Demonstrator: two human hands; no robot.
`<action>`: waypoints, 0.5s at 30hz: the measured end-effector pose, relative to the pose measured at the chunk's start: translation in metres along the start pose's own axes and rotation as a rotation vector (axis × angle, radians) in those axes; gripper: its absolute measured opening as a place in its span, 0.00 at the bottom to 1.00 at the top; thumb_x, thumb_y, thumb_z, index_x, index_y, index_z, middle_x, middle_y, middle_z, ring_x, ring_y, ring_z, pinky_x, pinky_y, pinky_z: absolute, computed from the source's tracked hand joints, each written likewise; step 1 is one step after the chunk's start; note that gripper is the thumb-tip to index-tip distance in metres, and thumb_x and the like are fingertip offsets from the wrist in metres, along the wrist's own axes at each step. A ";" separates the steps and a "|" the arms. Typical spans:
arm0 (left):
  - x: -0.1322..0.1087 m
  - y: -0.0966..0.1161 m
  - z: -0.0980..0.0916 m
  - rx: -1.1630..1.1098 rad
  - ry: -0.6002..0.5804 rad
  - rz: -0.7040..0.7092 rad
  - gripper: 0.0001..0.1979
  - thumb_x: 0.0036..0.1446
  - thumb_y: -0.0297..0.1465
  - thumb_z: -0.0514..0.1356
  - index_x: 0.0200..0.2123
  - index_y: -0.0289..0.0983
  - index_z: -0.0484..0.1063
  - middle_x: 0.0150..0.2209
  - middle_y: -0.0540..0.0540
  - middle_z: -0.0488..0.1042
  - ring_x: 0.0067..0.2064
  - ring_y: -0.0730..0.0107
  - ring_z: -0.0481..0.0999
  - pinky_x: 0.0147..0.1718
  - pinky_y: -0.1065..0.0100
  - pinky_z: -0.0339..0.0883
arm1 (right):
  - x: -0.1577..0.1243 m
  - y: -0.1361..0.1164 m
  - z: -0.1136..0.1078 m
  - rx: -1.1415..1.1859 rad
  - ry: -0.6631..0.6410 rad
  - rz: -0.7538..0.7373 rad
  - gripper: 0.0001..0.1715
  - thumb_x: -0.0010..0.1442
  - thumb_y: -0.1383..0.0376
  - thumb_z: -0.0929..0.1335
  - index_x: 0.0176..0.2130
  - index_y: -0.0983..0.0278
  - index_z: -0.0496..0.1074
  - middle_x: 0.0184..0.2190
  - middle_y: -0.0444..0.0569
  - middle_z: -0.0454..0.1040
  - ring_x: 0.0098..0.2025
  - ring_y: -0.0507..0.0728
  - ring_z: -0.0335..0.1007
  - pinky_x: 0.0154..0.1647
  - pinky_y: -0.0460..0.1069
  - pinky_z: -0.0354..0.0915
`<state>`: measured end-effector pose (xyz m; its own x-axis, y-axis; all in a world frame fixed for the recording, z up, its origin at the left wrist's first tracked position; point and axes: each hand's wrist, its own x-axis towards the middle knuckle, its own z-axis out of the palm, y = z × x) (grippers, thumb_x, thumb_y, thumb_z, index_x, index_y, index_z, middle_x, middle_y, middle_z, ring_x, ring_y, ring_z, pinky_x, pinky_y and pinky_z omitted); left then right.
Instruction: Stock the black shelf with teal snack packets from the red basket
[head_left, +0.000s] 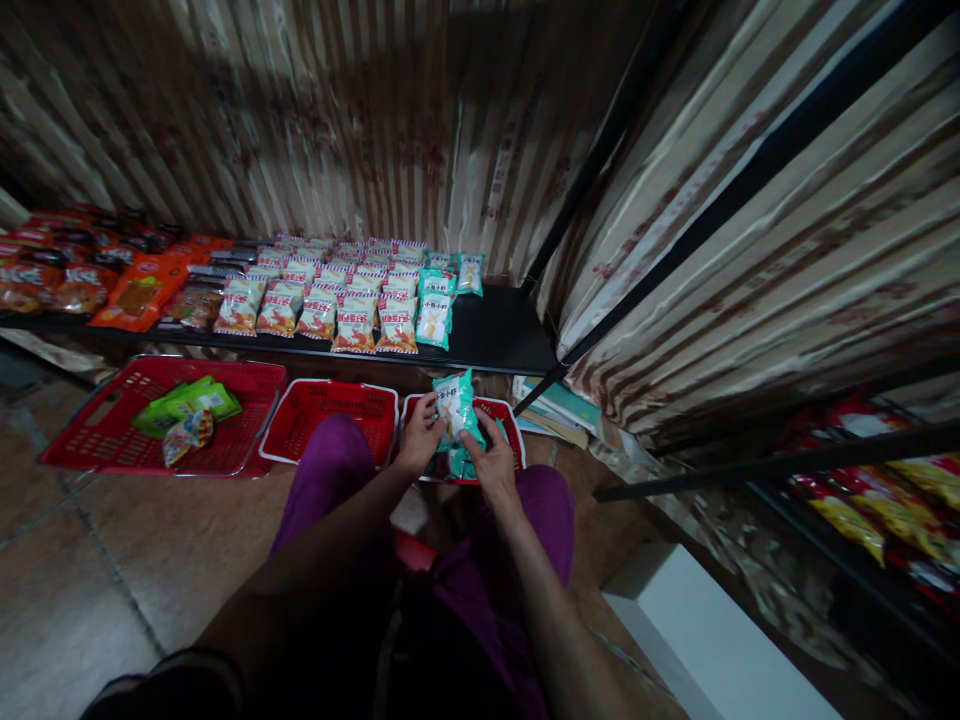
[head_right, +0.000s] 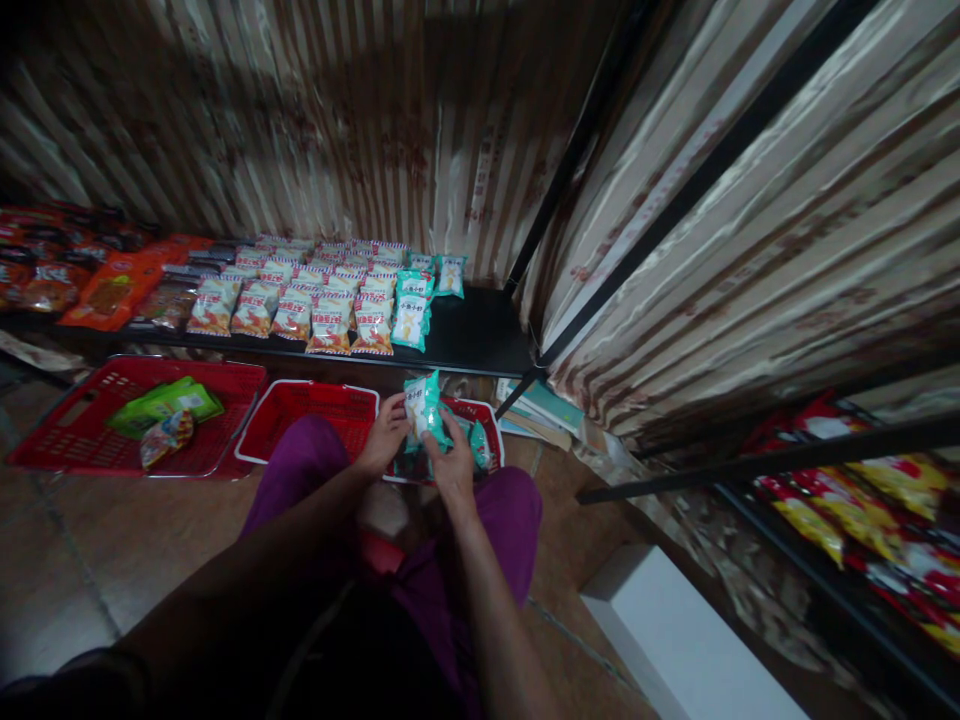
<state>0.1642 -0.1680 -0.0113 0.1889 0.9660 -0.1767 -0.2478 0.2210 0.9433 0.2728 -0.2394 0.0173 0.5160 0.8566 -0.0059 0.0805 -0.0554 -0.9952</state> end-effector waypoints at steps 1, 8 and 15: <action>0.000 0.001 0.000 -0.011 -0.015 -0.005 0.28 0.44 0.28 0.66 0.51 0.40 0.68 0.44 0.43 0.74 0.41 0.67 0.74 0.42 0.66 0.68 | -0.001 -0.002 0.001 -0.089 0.015 -0.070 0.29 0.48 0.57 0.71 0.50 0.59 0.71 0.48 0.49 0.73 0.50 0.59 0.67 0.54 0.55 0.61; -0.005 0.004 -0.003 -0.146 -0.102 -0.112 0.21 0.49 0.38 0.63 0.47 0.40 0.71 0.45 0.44 0.75 0.44 0.66 0.74 0.40 0.68 0.67 | -0.013 -0.003 0.010 -0.438 0.004 -0.407 0.27 0.54 0.55 0.67 0.52 0.59 0.70 0.50 0.54 0.69 0.53 0.61 0.63 0.56 0.59 0.59; -0.012 0.010 -0.003 -0.300 -0.203 -0.127 0.22 0.46 0.40 0.67 0.44 0.38 0.72 0.45 0.45 0.75 0.43 0.67 0.74 0.44 0.69 0.65 | -0.023 -0.007 0.013 -0.330 -0.078 -0.368 0.21 0.61 0.55 0.62 0.50 0.59 0.72 0.50 0.53 0.72 0.53 0.60 0.65 0.56 0.56 0.60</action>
<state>0.1564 -0.1772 -0.0007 0.4131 0.8886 -0.1996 -0.4715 0.3962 0.7879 0.2496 -0.2520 0.0230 0.3386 0.8847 0.3203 0.5170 0.1094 -0.8490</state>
